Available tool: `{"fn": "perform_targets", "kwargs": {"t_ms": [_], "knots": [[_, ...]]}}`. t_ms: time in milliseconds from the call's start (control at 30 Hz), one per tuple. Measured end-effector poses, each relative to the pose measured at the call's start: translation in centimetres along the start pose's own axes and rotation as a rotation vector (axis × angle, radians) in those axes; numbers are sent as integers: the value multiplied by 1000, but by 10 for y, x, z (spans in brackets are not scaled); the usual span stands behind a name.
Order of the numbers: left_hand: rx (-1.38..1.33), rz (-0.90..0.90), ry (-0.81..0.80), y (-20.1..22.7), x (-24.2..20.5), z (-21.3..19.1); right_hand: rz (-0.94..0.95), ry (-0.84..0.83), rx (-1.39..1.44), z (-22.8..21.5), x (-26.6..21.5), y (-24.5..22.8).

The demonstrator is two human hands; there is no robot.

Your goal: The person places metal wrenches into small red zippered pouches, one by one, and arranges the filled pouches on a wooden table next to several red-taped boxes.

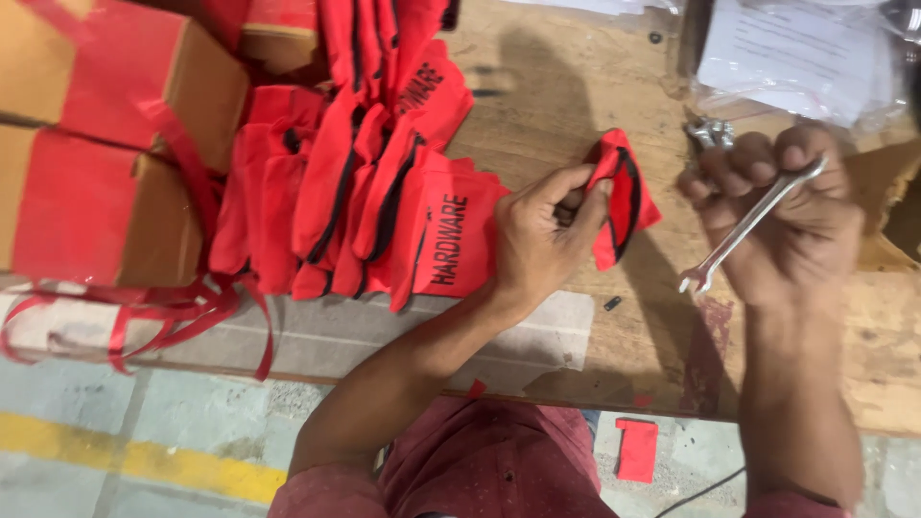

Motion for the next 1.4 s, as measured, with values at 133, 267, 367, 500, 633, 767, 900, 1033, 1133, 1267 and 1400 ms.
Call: {"fn": "perform_targets", "kwargs": {"t_ms": [133,267,367,500,633,767,900,1033,1133,1267,1400], "knots": [[15,-4,2,-1,1,1,-12,-96,151,-4,-2,9],[12,-32,-21,0,1,0,-63,-225,290,6,-2,10],[27,-26,-30,-1,2,0,-79,-300,359,18,0,9],[59,-16,-33,0,3,-1,-75,-341,386,15,-5,14],[62,-21,-37,1,3,-1,-66,-350,380,15,-6,15],[69,-39,-33,1,3,-1,-50,-359,394,17,-8,16],[58,-43,-30,0,3,-1,-43,-361,404,19,-8,17],[55,-36,-27,-1,3,-1,-38,-378,408,20,-7,17],[45,-29,-32,1,3,-1,-38,-385,404,20,-8,17],[57,-36,-38,3,3,-1,-28,-374,386,32,-3,11],[17,-36,-36,0,1,-1,34,-231,403,5,-13,6]]}}
Point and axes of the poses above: each hand's wrist, its own x-axis towards the middle knuckle, its own z-axis out of the palm, y = z × x, the point moved 4 cm from there along x, towards the middle knuckle, and after that the axes turned 4 degrees about -y, right-handed, at the moved point
